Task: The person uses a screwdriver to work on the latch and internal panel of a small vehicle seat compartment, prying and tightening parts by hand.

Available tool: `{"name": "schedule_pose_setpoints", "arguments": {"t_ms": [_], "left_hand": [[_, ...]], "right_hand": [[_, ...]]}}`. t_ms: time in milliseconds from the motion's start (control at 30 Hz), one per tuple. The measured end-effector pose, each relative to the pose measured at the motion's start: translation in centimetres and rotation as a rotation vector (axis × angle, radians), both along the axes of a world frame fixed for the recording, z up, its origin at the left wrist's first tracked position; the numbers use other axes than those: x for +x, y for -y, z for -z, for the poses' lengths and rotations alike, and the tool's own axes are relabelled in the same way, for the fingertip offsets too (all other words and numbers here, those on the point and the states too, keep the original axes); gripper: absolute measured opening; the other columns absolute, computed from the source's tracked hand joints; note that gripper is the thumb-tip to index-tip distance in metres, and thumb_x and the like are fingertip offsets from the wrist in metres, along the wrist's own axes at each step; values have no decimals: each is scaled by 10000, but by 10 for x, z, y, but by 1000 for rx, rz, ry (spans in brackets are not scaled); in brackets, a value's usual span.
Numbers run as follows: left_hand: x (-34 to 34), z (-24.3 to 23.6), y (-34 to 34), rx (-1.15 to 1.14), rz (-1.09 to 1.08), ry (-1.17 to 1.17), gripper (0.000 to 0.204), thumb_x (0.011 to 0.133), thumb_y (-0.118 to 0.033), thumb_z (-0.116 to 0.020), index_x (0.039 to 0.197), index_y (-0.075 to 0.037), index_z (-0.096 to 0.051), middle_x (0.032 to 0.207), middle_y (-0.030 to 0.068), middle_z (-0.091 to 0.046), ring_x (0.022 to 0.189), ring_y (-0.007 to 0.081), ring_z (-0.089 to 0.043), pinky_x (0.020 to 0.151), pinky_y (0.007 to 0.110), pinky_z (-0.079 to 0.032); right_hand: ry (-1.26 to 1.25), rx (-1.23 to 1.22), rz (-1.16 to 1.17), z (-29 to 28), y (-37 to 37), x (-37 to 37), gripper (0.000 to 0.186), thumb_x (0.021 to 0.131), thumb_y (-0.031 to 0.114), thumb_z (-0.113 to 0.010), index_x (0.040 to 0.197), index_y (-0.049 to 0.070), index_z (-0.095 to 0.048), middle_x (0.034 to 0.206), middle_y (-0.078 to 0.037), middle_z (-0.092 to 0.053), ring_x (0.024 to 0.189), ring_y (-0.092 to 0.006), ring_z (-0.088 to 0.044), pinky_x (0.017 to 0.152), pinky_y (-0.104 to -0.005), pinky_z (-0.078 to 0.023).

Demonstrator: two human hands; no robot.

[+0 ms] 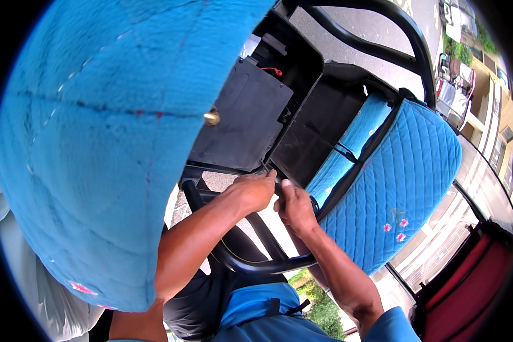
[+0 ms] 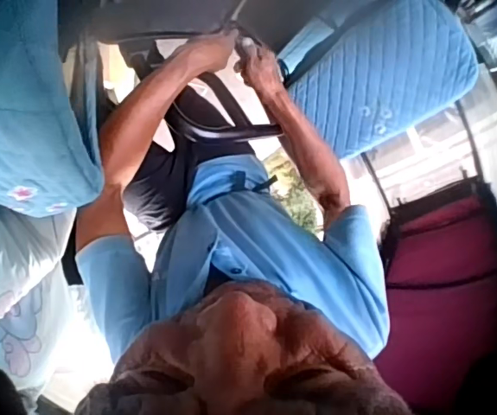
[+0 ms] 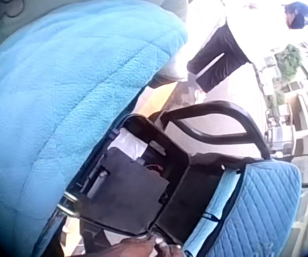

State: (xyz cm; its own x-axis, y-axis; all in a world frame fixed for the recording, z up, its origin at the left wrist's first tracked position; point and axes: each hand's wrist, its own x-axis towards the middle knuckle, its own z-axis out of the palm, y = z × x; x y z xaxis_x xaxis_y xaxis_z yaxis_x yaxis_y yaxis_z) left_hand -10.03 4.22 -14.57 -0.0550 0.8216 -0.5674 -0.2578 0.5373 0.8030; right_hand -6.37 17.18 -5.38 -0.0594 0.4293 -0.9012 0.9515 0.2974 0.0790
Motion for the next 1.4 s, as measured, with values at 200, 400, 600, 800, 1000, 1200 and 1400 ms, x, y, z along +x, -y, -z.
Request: {"name": "schedule_pose_setpoints", "arguments": {"t_ms": [200, 400, 600, 800, 1000, 1200, 1400], "left_hand": [[3, 4, 1, -20, -44, -1, 741, 895, 47, -505, 1590, 4, -250, 1564, 216, -433, 1387, 346, -503, 1131, 422, -431], [1, 0, -1, -27, -6, 9, 755, 886, 60, -516, 1591, 4, -249, 1570, 227, -419, 1382, 358, -505, 1128, 430, -433], [7, 0, -1, -16, -60, -22, 756, 886, 60, -519, 1592, -8, -258, 1543, 221, -458, 1381, 352, -507, 1127, 422, -436], [2, 3, 3, -24, -34, -2, 727, 913, 27, -520, 1591, -7, -258, 1562, 221, -434, 1388, 351, -501, 1138, 425, -425], [4, 4, -2, -26, -45, 23, 745, 909, 40, -525, 1596, -8, -241, 1575, 213, -418, 1396, 345, -494, 1142, 428, -422], [0, -2, -1, -11, -17, 5, 771, 886, 78, -508, 1600, -7, -230, 1584, 197, -412, 1410, 343, -477, 1149, 421, -418], [2, -2, 3, -13, -38, 4, 760, 891, 80, -501, 1598, -8, -236, 1582, 204, -411, 1412, 341, -475, 1152, 422, -415]], "right_hand": [[-320, 119, -1226, -5, 10, 13, 408, 966, 129, -585, 1318, -59, -496, 953, -254, -646, 812, -419, -671, 735, -475, -557], [-247, 124, -590, -9, 4, 10, 454, 1011, 238, -596, 1343, -54, -492, 993, -260, -674, 871, -414, -690, 745, -477, -559], [-401, 149, -1113, -6, 8, 19, 258, 975, 140, -583, 1158, -38, -555, 878, -265, -658, 718, -452, -666, 675, -525, -547], [-351, 108, -729, -1, 7, 14, 338, 1052, 254, -510, 1214, -41, -538, 887, -176, -649, 711, -312, -656, 675, -391, -545], [-345, 163, -1174, -6, 12, 12, 220, 1014, 169, -529, 1112, -28, -547, 831, -246, -639, 667, -448, -641, 664, -518, -548], [-230, 44, -373, -9, -3, 18, 353, 988, 190, -608, 1234, -51, -534, 933, -244, -633, 783, -442, -656, 734, -499, -549], [-334, 115, -1056, -8, 8, 10, 379, 956, 114, -619, 1283, -46, -513, 1021, -267, -645, 905, -484, -644, 819, -515, -537]]}}
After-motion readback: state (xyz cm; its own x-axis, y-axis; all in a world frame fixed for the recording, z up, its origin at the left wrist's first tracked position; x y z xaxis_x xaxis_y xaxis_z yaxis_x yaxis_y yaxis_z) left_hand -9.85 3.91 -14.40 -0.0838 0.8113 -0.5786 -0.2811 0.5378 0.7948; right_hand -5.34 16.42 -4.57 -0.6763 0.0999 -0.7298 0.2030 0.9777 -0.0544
